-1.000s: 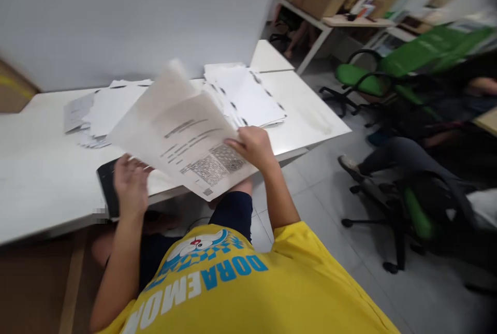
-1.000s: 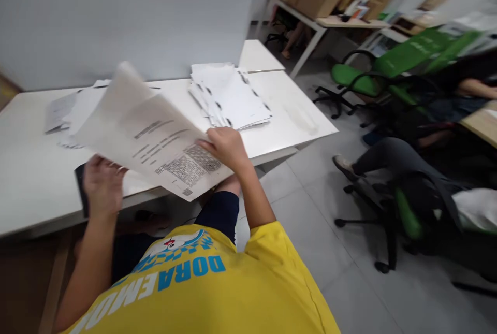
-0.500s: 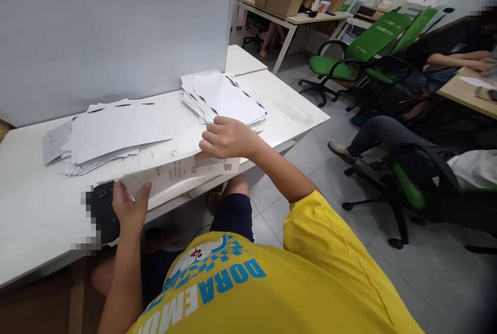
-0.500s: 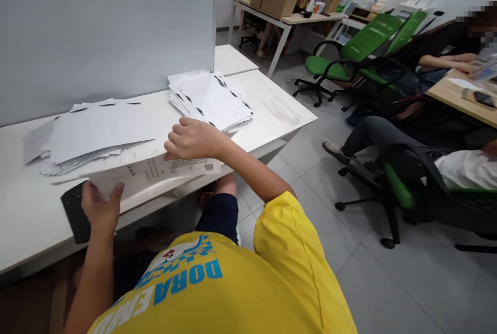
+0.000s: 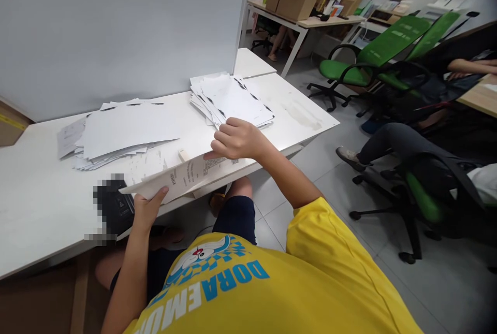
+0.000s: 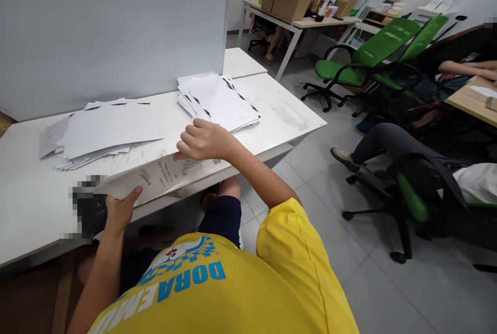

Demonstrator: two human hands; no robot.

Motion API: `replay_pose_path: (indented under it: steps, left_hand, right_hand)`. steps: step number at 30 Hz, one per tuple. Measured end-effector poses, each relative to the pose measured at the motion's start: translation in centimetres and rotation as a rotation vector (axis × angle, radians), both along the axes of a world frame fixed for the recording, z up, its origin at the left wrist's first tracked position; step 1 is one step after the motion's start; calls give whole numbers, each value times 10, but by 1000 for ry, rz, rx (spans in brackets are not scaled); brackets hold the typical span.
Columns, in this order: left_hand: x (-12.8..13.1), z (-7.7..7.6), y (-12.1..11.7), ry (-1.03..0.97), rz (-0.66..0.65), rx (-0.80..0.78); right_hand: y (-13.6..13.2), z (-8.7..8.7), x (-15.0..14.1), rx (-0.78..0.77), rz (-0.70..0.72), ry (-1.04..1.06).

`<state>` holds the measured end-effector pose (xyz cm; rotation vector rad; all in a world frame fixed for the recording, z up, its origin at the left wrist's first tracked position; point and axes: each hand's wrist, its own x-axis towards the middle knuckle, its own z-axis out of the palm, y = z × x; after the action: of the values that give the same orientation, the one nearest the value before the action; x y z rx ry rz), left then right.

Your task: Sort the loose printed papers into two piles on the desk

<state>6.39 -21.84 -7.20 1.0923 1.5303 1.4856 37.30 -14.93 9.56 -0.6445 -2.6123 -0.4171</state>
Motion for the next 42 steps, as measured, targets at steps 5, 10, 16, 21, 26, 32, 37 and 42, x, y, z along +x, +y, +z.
replay_pose_path:
  steps: [5, 10, 16, 21, 26, 32, 37, 42]
  left_hand:
    - [11, -1, 0, 40, 14, 10]
    - [17, -8, 3, 14, 47, 47]
    - [25, -8, 2, -130, 38, 40]
    - [27, -6, 4, -249, -22, -59]
    - [28, -2, 3, -273, -57, -83]
    - [13, 11, -3, 19, -313, -109]
    - [3, 11, -3, 67, -356, -121]
    - [6, 10, 1, 75, -398, -66]
  right_hand:
    - [6, -11, 4, 279, 20, 8]
    - [-6, -53, 10, 619, -75, 393]
    - [-46, -133, 9, 576, -618, 1225]
    - [-40, -177, 24, -103, -803, 1468]
    - [-23, -189, 40, -506, -683, 1553]
    - [-15, -186, 46, -662, -467, 1701]
    - [-22, -180, 33, -528, -402, 1816]
    - [-26, -168, 28, -391, -397, 1763]
